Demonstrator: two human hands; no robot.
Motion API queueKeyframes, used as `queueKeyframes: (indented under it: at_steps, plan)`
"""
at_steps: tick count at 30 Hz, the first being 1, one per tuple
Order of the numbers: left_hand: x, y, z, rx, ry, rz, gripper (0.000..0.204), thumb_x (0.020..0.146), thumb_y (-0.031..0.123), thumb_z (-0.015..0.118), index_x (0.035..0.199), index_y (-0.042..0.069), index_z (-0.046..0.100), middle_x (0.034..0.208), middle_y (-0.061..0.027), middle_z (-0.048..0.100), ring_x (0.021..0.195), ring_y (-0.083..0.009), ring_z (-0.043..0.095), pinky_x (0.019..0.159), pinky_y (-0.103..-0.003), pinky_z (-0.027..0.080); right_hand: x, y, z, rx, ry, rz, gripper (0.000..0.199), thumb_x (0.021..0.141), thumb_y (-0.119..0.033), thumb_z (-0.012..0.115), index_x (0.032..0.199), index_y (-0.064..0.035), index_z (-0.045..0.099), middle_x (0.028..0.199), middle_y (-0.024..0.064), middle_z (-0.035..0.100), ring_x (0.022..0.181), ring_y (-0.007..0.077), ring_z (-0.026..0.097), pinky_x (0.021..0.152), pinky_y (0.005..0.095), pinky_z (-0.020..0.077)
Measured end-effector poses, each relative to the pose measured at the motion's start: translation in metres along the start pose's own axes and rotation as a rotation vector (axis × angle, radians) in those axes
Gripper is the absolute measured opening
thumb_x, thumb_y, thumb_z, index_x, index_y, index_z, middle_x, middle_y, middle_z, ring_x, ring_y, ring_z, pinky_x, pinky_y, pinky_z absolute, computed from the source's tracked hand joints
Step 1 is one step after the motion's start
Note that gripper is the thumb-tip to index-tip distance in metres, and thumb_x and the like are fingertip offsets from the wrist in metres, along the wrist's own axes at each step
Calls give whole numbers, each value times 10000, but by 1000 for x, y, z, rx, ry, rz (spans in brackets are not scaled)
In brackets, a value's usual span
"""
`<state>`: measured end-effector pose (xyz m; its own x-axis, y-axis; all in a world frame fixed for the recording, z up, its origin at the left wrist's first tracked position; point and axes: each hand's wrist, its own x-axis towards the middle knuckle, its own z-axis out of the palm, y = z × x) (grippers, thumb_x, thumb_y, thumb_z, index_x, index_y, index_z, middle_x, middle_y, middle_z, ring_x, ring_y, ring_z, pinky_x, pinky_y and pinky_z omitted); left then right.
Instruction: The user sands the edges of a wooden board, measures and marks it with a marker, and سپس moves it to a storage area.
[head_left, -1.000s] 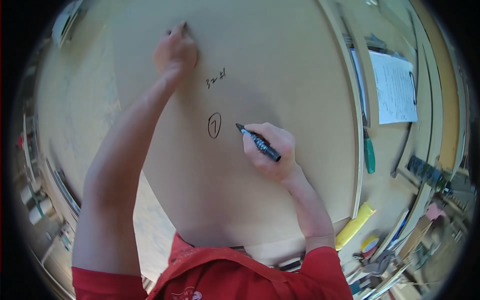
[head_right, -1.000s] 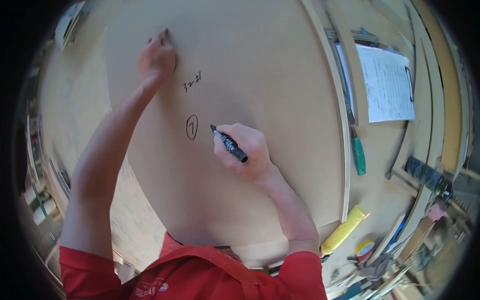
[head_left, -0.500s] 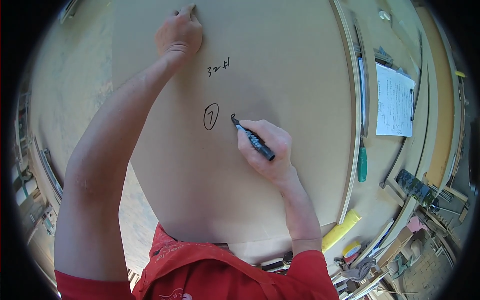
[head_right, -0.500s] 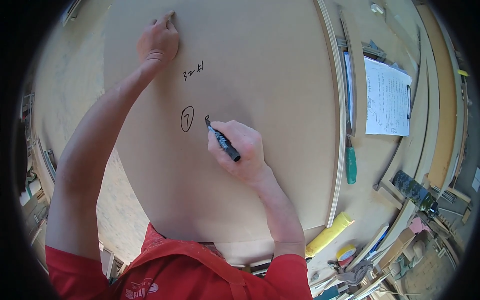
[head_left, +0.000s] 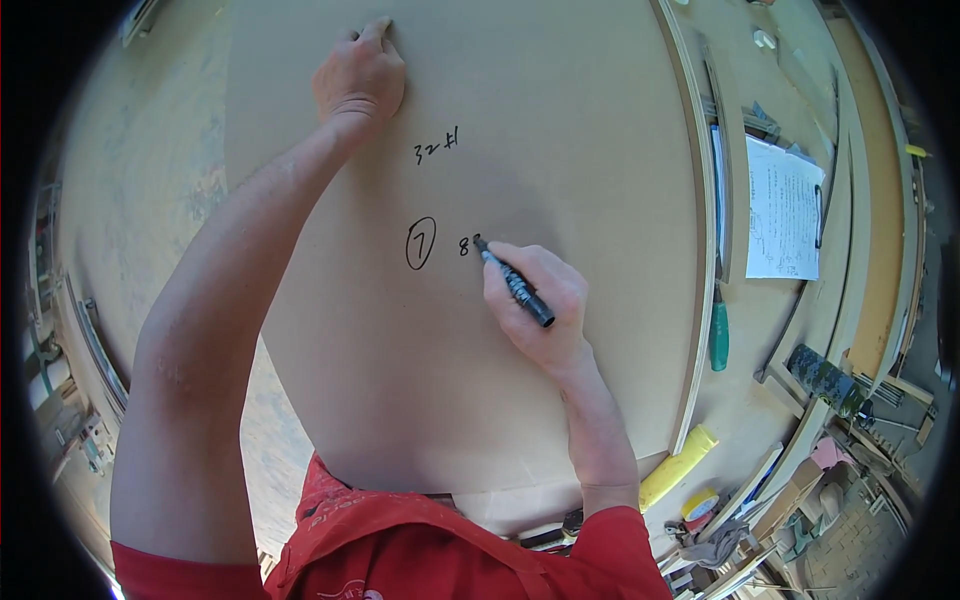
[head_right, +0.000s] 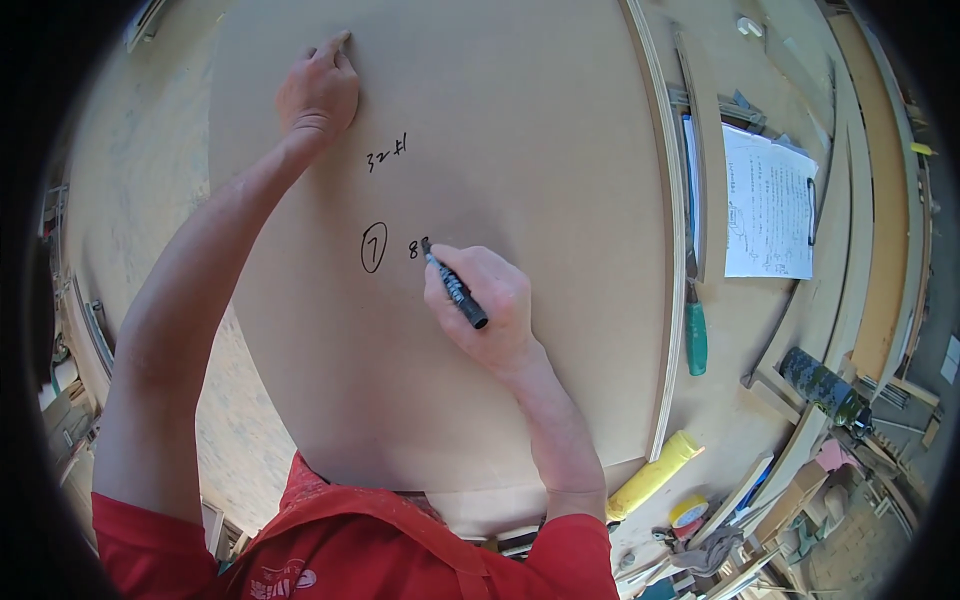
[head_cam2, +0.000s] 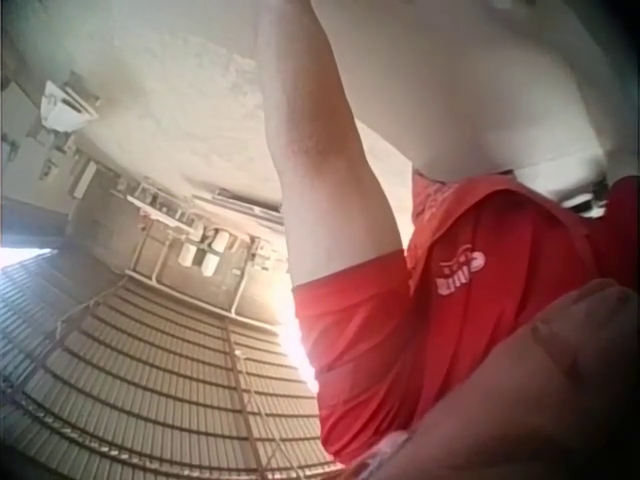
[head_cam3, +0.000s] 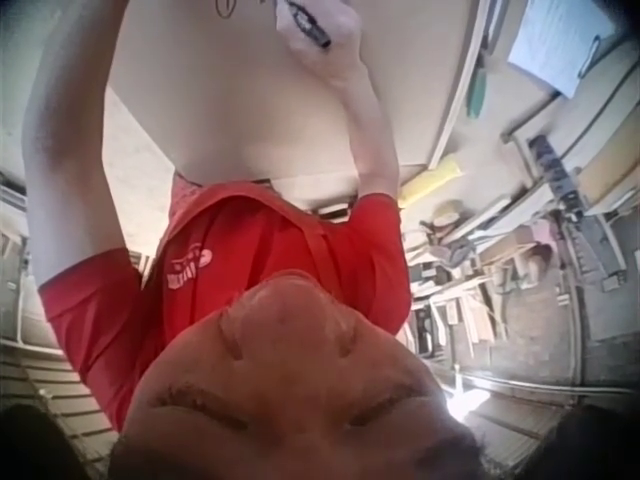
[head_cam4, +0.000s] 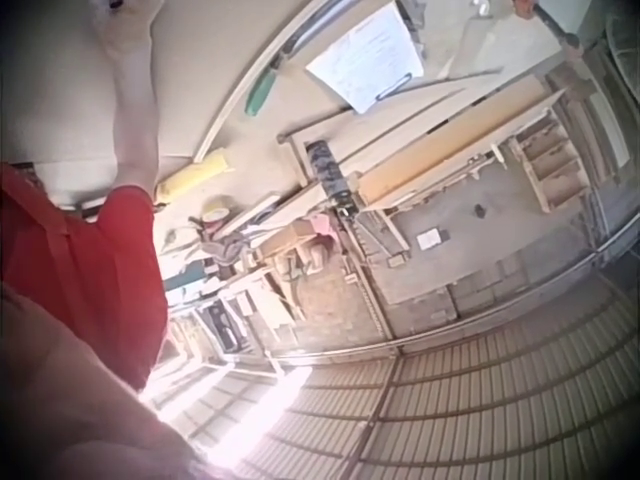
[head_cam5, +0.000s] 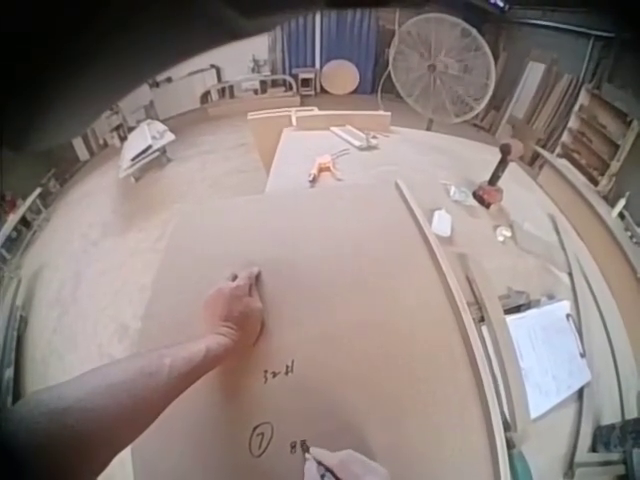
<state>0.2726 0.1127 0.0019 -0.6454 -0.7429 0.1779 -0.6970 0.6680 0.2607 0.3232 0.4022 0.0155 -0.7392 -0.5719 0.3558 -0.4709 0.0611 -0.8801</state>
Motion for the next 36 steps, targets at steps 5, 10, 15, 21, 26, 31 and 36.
queueKeyframes:
  at_steps: [5,10,15,21,26,31,36]
  plan:
    - [-2,1,0,-6,-5,-8,375,963,305,406,1270,234,610,1196,-114,620,1045,-339,625,887,-424,497,-5,1,-5,-25,-36,-2,116,755,39,675,866,5,674,660,74,615,535,160,577,502,268,438]
    - [-2,-3,-2,-7,9,-3,371,962,303,413,1272,235,606,1191,-112,622,1040,-339,626,877,-426,499,-2,1,-4,-69,54,23,112,752,43,672,857,4,674,659,74,613,539,172,582,500,272,436]
    - [1,3,0,-21,-1,9,374,952,291,425,1277,237,602,1187,-113,622,1039,-345,622,864,-432,503,2,-1,-7,-47,47,47,106,752,43,673,849,0,672,656,76,608,533,192,575,500,289,440]
    - [1,-16,3,4,-27,46,399,931,255,440,1305,240,579,1187,-139,615,1050,-378,607,847,-456,503,-1,2,-9,-31,77,12,115,757,27,674,865,-10,660,667,93,608,549,216,593,507,316,457]
    - [3,-5,3,41,20,38,382,972,289,403,1308,250,580,1209,-128,619,1073,-356,602,872,-442,491,2,9,-17,35,118,13,129,750,-12,681,876,-16,651,674,98,614,565,235,607,511,332,471]
    - [1,6,3,58,-19,14,388,983,301,380,1312,262,581,1235,-117,614,1091,-343,599,889,-444,485,0,9,-26,4,103,-4,114,745,-15,672,856,-22,648,679,95,621,570,248,611,508,336,473]
    - [4,-1,2,77,-12,12,392,980,291,374,1312,266,580,1242,-104,612,1097,-337,597,890,-445,484,-3,10,-20,12,116,49,101,745,-18,668,843,-23,643,689,98,631,575,249,615,513,334,479]
